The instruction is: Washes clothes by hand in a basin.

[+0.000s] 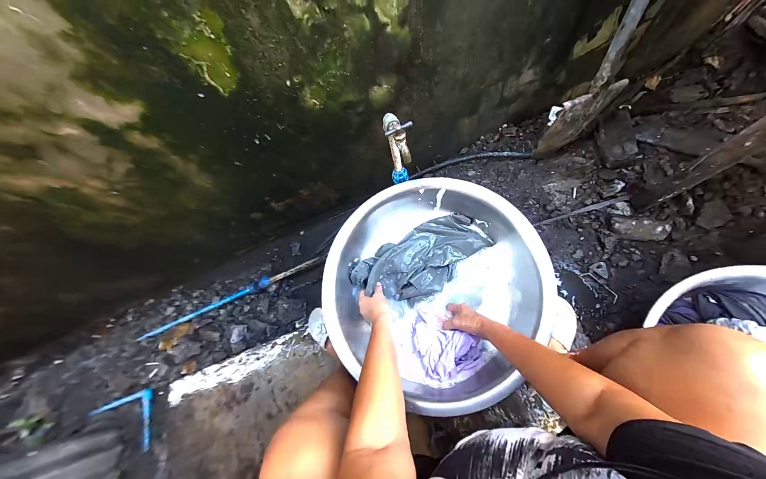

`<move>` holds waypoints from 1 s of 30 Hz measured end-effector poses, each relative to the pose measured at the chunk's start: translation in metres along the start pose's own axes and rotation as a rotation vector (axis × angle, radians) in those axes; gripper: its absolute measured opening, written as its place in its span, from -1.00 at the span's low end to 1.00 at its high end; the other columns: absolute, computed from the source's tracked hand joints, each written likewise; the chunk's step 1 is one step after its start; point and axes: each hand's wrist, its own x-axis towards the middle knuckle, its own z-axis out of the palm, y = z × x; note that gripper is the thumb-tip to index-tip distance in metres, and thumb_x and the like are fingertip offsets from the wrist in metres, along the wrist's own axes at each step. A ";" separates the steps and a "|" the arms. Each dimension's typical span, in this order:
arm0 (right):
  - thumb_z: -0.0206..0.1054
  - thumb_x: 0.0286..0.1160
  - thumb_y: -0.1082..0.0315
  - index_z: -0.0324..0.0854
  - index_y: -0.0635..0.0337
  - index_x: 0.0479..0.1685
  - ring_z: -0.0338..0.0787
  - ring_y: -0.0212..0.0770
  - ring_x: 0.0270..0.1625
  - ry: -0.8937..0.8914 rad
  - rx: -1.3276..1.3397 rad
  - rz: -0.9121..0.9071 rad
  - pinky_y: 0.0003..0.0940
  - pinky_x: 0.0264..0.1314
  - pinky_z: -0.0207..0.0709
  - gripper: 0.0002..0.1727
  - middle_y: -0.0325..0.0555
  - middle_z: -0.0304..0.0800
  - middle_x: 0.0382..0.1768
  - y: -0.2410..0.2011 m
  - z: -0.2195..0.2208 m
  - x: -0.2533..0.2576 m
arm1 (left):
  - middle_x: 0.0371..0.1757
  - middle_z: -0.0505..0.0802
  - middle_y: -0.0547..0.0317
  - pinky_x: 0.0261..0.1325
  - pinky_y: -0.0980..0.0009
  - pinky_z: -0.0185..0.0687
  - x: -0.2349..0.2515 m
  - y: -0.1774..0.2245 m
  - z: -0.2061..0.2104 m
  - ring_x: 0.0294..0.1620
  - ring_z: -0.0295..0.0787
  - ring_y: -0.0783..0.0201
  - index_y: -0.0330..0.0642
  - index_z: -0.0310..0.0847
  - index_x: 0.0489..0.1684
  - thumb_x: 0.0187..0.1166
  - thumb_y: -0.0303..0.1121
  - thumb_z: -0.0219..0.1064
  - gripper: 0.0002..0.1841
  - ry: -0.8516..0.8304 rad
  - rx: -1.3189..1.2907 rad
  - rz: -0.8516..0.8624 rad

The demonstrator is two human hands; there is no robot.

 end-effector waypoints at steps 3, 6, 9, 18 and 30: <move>0.51 0.41 0.36 0.49 0.48 0.24 0.70 0.11 0.15 0.042 0.308 0.021 0.06 0.29 0.56 -0.50 0.33 0.67 0.10 -0.004 0.006 -0.007 | 0.46 0.64 -0.35 0.51 -0.08 0.44 -0.035 0.064 -0.024 0.49 0.55 -0.12 -0.39 0.48 0.52 0.80 -0.23 0.21 -0.54 -0.220 -0.265 0.132; 0.59 0.33 0.29 0.38 0.47 0.49 0.78 0.07 0.18 0.031 0.517 0.167 0.01 0.30 0.66 -0.25 0.32 0.72 0.17 -0.001 0.004 -0.009 | 0.24 0.79 -0.14 0.31 0.04 0.67 -0.072 0.120 -0.069 0.22 0.75 0.09 -0.28 0.54 0.44 0.80 -0.17 0.21 -0.58 -0.412 -0.445 0.262; 0.55 0.43 0.00 0.42 0.55 0.48 0.69 0.19 0.39 -0.102 0.284 0.220 0.13 0.52 0.50 -0.16 0.42 0.65 0.33 -0.003 -0.007 -0.017 | 0.26 0.80 0.01 0.32 0.09 0.72 -0.066 0.136 -0.122 0.22 0.78 0.19 -0.17 0.46 0.54 0.80 -0.08 0.19 -0.52 -0.508 -0.471 0.385; 0.58 0.26 0.19 0.26 0.37 0.59 0.75 0.13 0.27 -0.003 0.357 0.014 0.08 0.36 0.62 -0.12 0.33 0.66 0.29 -0.015 -0.032 -0.017 | 0.47 0.65 -0.34 0.41 -0.07 0.59 0.025 0.004 -0.116 0.40 0.66 -0.17 -0.29 0.37 0.64 0.68 -0.20 0.38 -0.40 -0.541 0.203 -0.076; 0.25 0.63 0.31 0.23 -0.29 0.83 0.74 0.45 0.28 0.573 -0.391 0.030 0.43 0.16 0.63 -0.28 0.37 0.30 0.69 -0.104 -0.084 0.074 | 0.41 0.68 -0.29 0.55 0.01 0.46 0.032 0.023 -0.099 0.48 0.60 -0.03 -0.38 0.58 0.36 0.70 -0.39 0.29 -0.65 -0.458 0.139 0.313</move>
